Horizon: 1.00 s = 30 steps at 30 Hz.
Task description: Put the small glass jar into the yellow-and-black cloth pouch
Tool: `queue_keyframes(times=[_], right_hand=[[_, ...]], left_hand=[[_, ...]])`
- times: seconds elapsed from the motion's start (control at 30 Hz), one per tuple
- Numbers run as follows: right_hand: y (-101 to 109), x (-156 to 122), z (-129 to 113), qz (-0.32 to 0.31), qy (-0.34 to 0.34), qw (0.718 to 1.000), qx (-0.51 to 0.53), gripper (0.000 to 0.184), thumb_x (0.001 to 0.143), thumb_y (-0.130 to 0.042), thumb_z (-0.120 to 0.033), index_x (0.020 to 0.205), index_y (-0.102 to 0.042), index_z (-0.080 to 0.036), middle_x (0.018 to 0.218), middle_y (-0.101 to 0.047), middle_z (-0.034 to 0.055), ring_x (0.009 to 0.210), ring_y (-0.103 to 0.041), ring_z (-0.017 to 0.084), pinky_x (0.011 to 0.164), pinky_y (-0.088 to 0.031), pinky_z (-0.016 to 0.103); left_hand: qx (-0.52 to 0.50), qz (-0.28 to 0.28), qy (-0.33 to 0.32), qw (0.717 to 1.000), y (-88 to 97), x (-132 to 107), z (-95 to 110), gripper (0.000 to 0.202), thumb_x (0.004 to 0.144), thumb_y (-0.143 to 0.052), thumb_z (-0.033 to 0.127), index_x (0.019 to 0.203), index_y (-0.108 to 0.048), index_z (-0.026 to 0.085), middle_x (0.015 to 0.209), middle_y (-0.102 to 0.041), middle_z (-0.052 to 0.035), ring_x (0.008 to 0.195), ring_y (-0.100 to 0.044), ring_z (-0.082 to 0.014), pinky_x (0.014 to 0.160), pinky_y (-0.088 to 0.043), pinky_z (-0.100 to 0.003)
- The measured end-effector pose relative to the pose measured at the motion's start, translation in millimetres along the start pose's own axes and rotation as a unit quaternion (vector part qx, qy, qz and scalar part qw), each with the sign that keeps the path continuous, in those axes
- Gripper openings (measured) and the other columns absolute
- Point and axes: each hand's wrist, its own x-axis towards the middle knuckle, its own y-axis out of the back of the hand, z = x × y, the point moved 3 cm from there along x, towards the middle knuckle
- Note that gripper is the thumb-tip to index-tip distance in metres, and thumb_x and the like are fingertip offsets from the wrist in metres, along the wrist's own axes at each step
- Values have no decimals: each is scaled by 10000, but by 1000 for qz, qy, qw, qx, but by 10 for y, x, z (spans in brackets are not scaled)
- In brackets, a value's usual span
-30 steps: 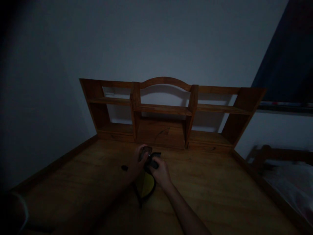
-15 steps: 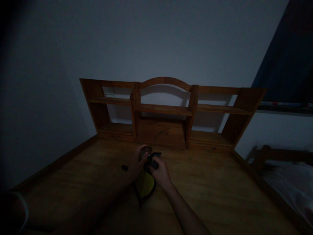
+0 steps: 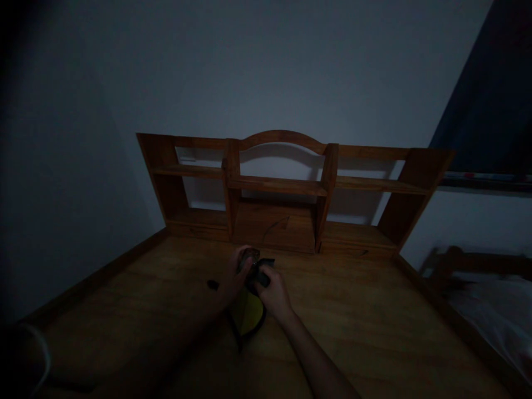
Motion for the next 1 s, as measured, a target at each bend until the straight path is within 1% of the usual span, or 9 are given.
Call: queue_keyframes(times=[0.33, 0.4, 0.5, 0.63, 0.7, 0.77, 0.87, 0.93, 1.0], right_hand=[[16, 19, -32, -11, -33, 997, 75, 194, 688, -657, -187, 873, -714, -191, 861, -695, 8, 822, -610, 211, 763, -478, 308], [26, 19, -28, -38, -66, 986, 149, 279, 665, -698, -201, 943, -712, -200, 877, -704, 2, 819, -628, 206, 767, -490, 310], [43, 9, -46, -75, -104, 952, 278, 403, 655, -746, -224, 1055, -697, -220, 938, -718, 7, 877, -654, 207, 816, -500, 317], [88, 17, -44, -53, -117, 938, 322, 407, 661, -790, -265, 1057, -707, -228, 991, -728, 31, 911, -666, 210, 848, -503, 326], [114, 36, -9, -23, -122, 944, 305, 395, 667, -794, -304, 1042, -705, -219, 980, -731, 41, 879, -669, 214, 823, -511, 338], [139, 59, 19, -10, -110, 963, 247, 372, 682, -783, -319, 1027, -700, -205, 963, -728, 44, 872, -663, 220, 821, -509, 349], [164, 82, 18, -20, -63, 991, 116, 272, 713, -759, -298, 953, -689, -192, 911, -708, 27, 866, -641, 215, 821, -497, 340], [180, 79, -13, -21, -20, 999, 42, 203, 748, -734, -283, 916, -669, -190, 887, -685, 19, 853, -626, 210, 804, -493, 333], [193, 62, -63, -21, 34, 999, -21, 157, 787, -704, -259, 919, -647, -195, 929, -671, 29, 891, -615, 218, 818, -487, 344]], left_hand=[[-6, -18, -15, 1000, 6, -26, 64, 365, 917, -529, 366, 1265, -508, 260, 1249, -580, -70, 1201, -536, -223, 1057, -398, -404], [-17, -33, -24, 999, 2, -28, 75, 393, 899, -558, 350, 1278, -503, 261, 1266, -576, -71, 1205, -536, -226, 1052, -408, -405], [-28, -45, -25, 998, 0, -21, 86, 425, 889, -580, 350, 1295, -490, 263, 1290, -574, -75, 1223, -534, -229, 1056, -411, -410], [-77, -69, 4, 995, -36, -7, 71, 449, 903, -568, 377, 1324, -465, 257, 1332, -563, -88, 1233, -547, -218, 1057, -430, -402], [-126, -80, 27, 988, -71, 0, 37, 466, 889, -594, 390, 1318, -469, 260, 1328, -570, -83, 1222, -559, -215, 1057, -437, -400], [-194, -85, 59, 976, -111, 6, -19, 476, 856, -643, 384, 1291, -496, 258, 1310, -587, -76, 1224, -560, -225, 1066, -431, -405], [-325, -104, 130, 931, -180, 8, -103, 503, 818, -687, 351, 1281, -525, 242, 1302, -601, -83, 1226, -560, -251, 1066, -422, -415], [-394, -120, 166, 896, -212, 10, -120, 530, 802, -704, 325, 1294, -529, 232, 1304, -603, -89, 1218, -564, -256, 1063, -415, -408], [-430, -128, 172, 877, -215, 19, -105, 544, 775, -734, 298, 1281, -549, 227, 1293, -612, -84, 1212, -562, -249, 1061, -403, -383]])
